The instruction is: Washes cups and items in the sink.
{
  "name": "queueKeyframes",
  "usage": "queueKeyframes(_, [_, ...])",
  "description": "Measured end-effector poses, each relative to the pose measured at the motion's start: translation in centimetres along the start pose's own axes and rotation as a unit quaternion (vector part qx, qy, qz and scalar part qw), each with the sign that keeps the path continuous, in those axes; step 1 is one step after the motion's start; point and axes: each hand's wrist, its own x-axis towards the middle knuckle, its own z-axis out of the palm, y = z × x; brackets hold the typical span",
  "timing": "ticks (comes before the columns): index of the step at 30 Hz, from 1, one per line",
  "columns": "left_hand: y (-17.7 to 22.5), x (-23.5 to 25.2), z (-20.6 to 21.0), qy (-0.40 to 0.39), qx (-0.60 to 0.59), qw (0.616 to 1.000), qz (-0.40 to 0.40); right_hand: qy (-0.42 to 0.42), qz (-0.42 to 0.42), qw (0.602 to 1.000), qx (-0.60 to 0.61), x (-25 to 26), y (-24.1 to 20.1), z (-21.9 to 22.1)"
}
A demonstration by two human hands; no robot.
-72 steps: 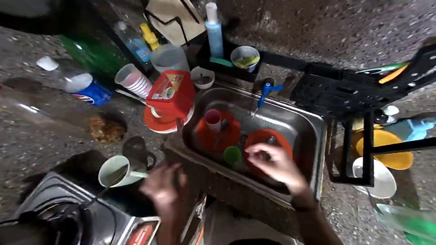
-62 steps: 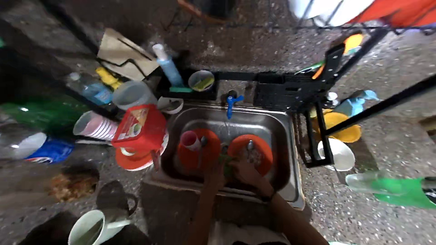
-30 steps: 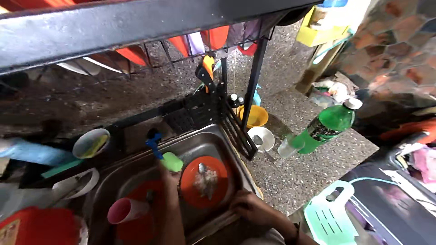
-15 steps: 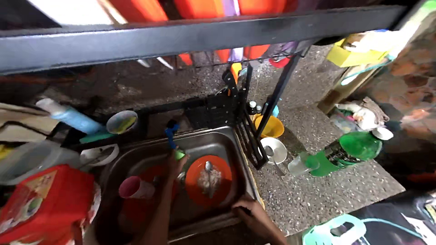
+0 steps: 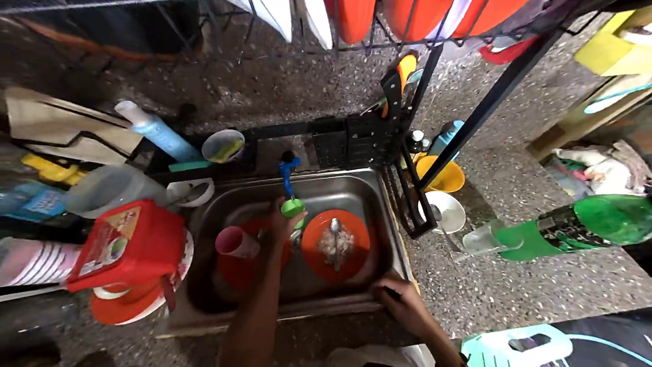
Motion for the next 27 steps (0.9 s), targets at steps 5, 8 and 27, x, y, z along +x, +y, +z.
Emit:
queueKeyframes(5, [0.1,0.6,0.4,0.037,-0.049,0.998,-0.008,0.004,-0.002,1.0,-0.013,0.1,0.2,0.1])
queueKeyframes(8, [0.5,1.4,0.5,-0.012,-0.084,0.994,-0.071,0.016,-0.003,1.0,-0.02,0.0,0.3,0.4])
queueKeyframes(27, [2.9,-0.7,-0.6,-0.052,-0.175,0.973,-0.139,0.057,0.025,0.994,-0.089,0.4,-0.4,1.7])
